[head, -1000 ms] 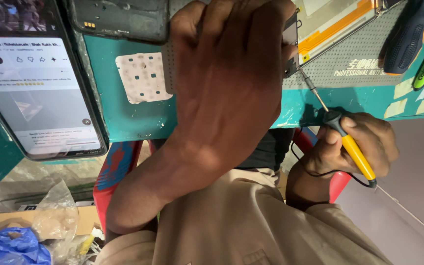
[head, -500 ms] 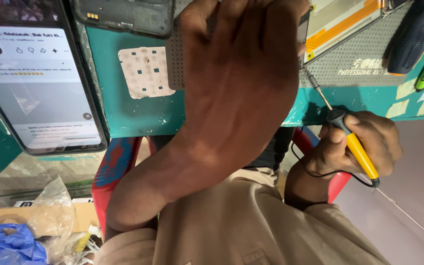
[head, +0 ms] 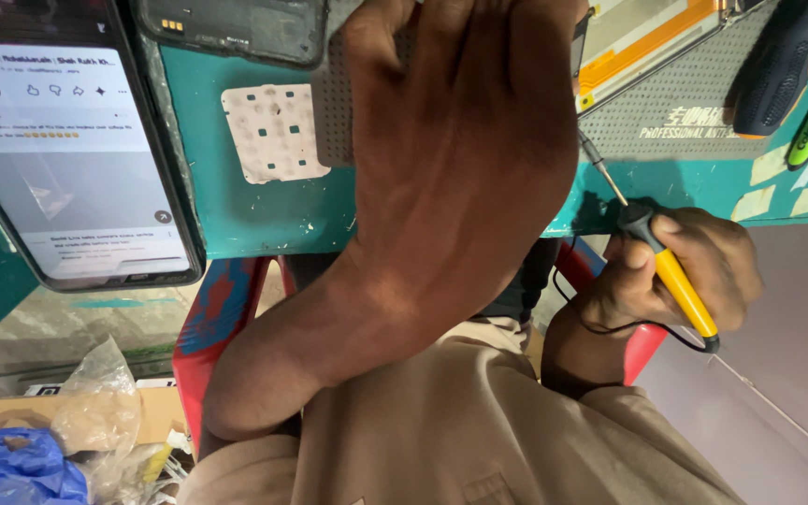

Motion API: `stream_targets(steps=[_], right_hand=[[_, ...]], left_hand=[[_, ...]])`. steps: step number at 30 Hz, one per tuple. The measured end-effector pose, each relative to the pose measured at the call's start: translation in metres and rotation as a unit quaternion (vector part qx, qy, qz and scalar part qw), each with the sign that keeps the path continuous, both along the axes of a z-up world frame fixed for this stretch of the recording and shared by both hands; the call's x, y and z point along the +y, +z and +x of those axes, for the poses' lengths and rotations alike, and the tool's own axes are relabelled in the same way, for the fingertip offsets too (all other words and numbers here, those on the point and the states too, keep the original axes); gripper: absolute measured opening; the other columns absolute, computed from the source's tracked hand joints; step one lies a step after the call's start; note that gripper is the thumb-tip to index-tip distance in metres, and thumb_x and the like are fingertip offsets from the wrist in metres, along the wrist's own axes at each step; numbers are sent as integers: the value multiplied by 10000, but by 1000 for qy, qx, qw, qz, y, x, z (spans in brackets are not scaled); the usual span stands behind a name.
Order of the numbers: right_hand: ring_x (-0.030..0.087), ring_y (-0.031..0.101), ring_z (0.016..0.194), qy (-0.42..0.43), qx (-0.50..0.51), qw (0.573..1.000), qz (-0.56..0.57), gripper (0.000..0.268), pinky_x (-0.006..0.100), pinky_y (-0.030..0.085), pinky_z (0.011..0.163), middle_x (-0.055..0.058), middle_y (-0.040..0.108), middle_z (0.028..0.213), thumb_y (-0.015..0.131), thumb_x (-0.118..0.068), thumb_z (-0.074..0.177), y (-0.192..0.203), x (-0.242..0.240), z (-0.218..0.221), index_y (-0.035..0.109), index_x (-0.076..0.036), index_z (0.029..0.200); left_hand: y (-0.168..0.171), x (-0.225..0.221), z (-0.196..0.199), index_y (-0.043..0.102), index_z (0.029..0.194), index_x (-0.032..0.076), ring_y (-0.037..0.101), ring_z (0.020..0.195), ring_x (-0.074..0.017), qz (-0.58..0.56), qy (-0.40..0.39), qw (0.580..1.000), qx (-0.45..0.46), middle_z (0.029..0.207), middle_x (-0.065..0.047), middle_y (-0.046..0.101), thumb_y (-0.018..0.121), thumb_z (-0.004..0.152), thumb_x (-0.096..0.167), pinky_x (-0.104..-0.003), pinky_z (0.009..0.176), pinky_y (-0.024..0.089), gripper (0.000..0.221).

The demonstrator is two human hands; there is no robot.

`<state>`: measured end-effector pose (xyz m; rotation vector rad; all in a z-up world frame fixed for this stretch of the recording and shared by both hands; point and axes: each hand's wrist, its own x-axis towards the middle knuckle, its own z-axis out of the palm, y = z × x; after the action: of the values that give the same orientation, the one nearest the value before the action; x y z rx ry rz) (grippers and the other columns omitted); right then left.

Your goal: The person uses a yellow-handled soldering iron to work on the internal components of a disassembled smartphone. They carefully apply heat to specific points on the circuit board while holding the device steady with their left hand. A second smartphone displaying a video is visible on the workbench.

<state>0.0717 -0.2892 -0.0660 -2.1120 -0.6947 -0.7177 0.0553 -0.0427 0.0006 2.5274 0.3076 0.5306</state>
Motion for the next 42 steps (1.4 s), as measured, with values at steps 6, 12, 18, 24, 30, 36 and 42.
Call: stream_targets(steps=[6,12,18,24,30,36,42], right_hand=[[292,693,717,16,-12,1000,2,460,348,537,614,160,669,792,804,-404,990,-1,0,5,683,28,890],[291,693,756,1,16,1000,5,487,342,538,656,157,663,830,794,-439,1008,6,8,-1,661,21,920],[292,683,726,-7,1,1000,-1,528,351,534,644,154,666,808,794,-457,1001,6,11,2,656,39,882],[290,688,732,-3,-2,1000,2,519,342,518,630,162,664,818,790,-464,1002,4,10,3,668,29,896],[266,676,704,2,15,1000,13,526,326,500,606,158,659,803,796,-470,988,3,7,2,667,33,902],[273,679,752,9,24,1000,-6,506,335,501,632,142,664,827,842,-450,970,5,0,2,701,29,884],[283,661,750,21,20,999,-27,460,337,476,621,147,651,826,877,-394,941,5,-6,3,726,35,872]], left_hand=[[0,1,1,563,1213,42,557,1092,-204,12,0,1000,1,1012,-62,620,563,1088,79,-413,1021,374,130],[2,1,1,565,1206,37,551,1063,-211,8,3,1000,-3,1009,-64,612,565,1074,82,-409,1012,375,139],[2,-2,4,550,1174,61,540,1103,-211,5,30,999,-16,1022,-58,597,568,1077,108,-410,1026,369,110],[2,-2,5,564,1126,61,534,1044,-225,1,31,999,-18,953,-58,582,622,1069,106,-425,963,387,93],[0,-2,1,558,1194,43,528,1087,-219,6,24,1000,-15,1021,-63,581,625,996,61,-422,1002,387,210],[0,-2,2,560,1193,37,534,1067,-228,8,22,1000,-10,1001,-70,580,630,985,64,-431,990,391,221],[1,-2,3,555,1190,43,539,1066,-227,5,21,1000,-5,993,-65,581,623,1014,72,-430,976,390,190]])
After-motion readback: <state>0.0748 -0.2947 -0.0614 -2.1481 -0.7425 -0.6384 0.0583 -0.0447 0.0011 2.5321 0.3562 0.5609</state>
